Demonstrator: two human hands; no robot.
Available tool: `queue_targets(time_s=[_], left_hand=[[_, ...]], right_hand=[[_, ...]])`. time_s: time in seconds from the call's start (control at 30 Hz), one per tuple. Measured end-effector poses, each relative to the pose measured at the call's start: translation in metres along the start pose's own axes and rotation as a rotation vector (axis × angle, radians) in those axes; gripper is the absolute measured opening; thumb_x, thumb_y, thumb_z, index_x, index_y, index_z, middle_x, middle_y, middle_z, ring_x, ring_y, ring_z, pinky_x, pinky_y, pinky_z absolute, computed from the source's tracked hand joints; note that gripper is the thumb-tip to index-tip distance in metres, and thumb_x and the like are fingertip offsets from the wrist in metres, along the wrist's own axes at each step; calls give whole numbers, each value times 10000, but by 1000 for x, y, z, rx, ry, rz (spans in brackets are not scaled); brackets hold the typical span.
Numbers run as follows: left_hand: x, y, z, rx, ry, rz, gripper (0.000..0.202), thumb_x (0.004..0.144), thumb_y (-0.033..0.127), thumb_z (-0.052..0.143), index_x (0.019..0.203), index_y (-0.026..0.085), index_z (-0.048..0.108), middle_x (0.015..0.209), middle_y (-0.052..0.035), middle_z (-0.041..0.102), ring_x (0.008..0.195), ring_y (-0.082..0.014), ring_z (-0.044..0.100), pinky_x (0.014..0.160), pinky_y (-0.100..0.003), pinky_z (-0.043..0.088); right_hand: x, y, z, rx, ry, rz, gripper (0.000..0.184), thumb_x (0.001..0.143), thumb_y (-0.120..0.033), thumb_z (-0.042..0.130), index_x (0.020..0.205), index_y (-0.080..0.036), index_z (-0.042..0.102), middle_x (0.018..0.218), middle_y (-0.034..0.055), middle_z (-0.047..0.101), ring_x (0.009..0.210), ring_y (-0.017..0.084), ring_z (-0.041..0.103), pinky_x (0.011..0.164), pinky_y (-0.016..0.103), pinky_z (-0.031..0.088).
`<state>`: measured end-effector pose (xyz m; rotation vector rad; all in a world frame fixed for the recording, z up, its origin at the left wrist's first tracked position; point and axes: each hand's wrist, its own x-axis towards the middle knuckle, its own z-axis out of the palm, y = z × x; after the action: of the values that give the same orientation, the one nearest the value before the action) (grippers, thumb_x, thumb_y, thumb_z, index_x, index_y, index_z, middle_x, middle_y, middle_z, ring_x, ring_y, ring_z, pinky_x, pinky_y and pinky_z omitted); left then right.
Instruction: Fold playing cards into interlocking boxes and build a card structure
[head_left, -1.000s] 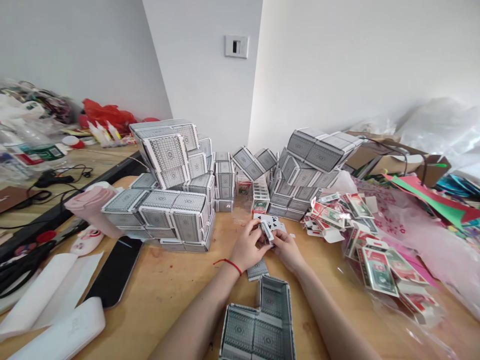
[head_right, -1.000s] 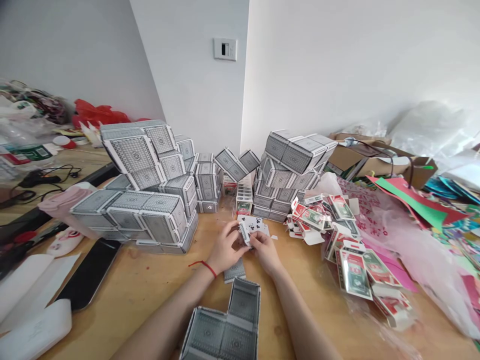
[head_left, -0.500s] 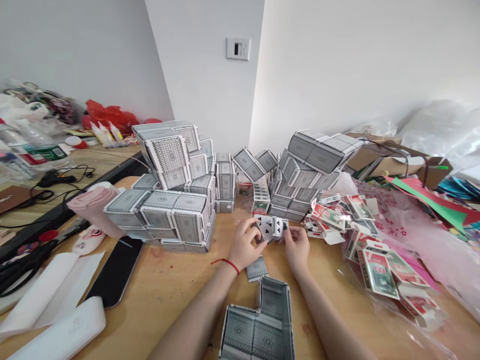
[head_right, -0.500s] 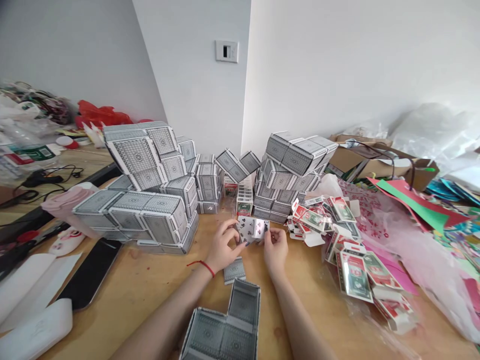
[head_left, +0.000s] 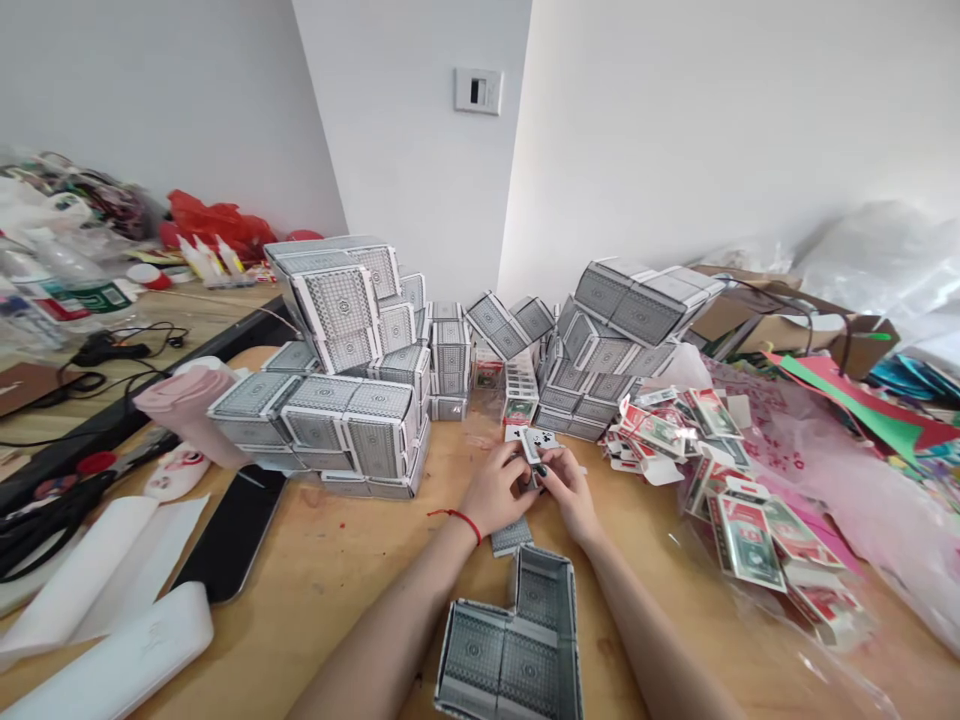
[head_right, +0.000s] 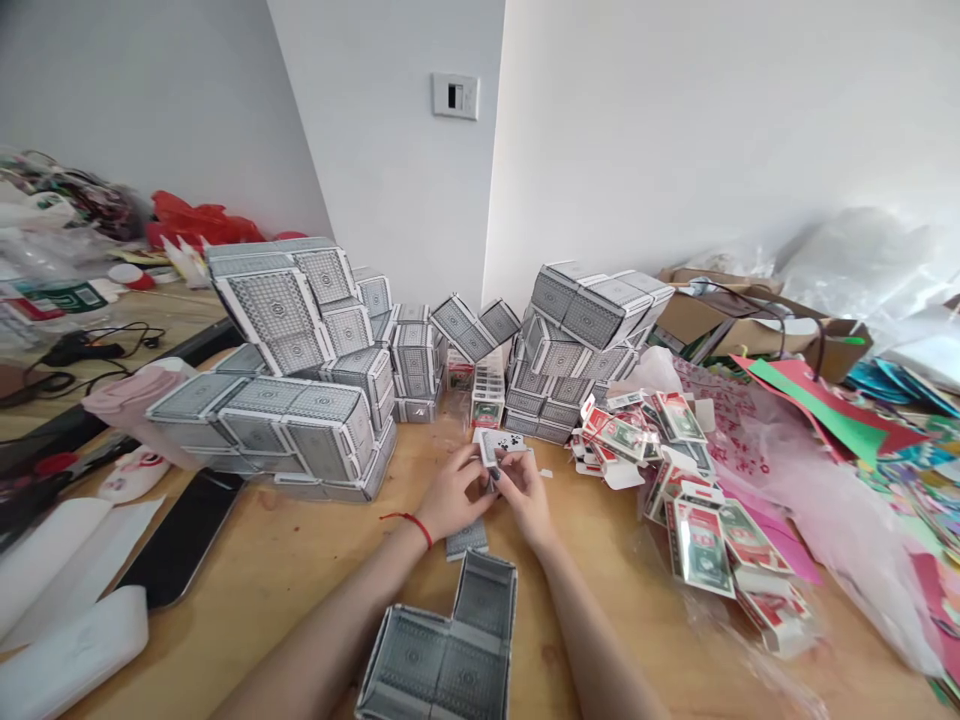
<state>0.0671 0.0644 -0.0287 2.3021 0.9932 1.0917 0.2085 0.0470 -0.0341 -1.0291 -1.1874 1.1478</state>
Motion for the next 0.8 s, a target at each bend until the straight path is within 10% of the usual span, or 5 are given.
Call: queue_targets(time_s=[0.23, 0.8], left_hand=[[1, 5, 1, 40, -38, 97, 292, 690, 151, 533, 977, 207, 538, 1162, -71, 468, 1081, -217, 434, 917, -402, 381], [0, 4, -4, 46, 63, 57, 59, 700, 172, 530, 669, 189, 483, 1162, -62, 460, 1081, -210, 434, 908, -396, 379]], right_hand=[[2, 3, 0, -33, -5, 2, 286, 693, -481, 569, 740, -224, 452, 652, -17, 495, 584, 143, 501, 554, 266, 413], [4, 3, 0, -85, 127, 5, 390, 677, -426, 602, 1006, -222, 552, 972, 58, 592, 876, 209, 555, 768, 345, 439]])
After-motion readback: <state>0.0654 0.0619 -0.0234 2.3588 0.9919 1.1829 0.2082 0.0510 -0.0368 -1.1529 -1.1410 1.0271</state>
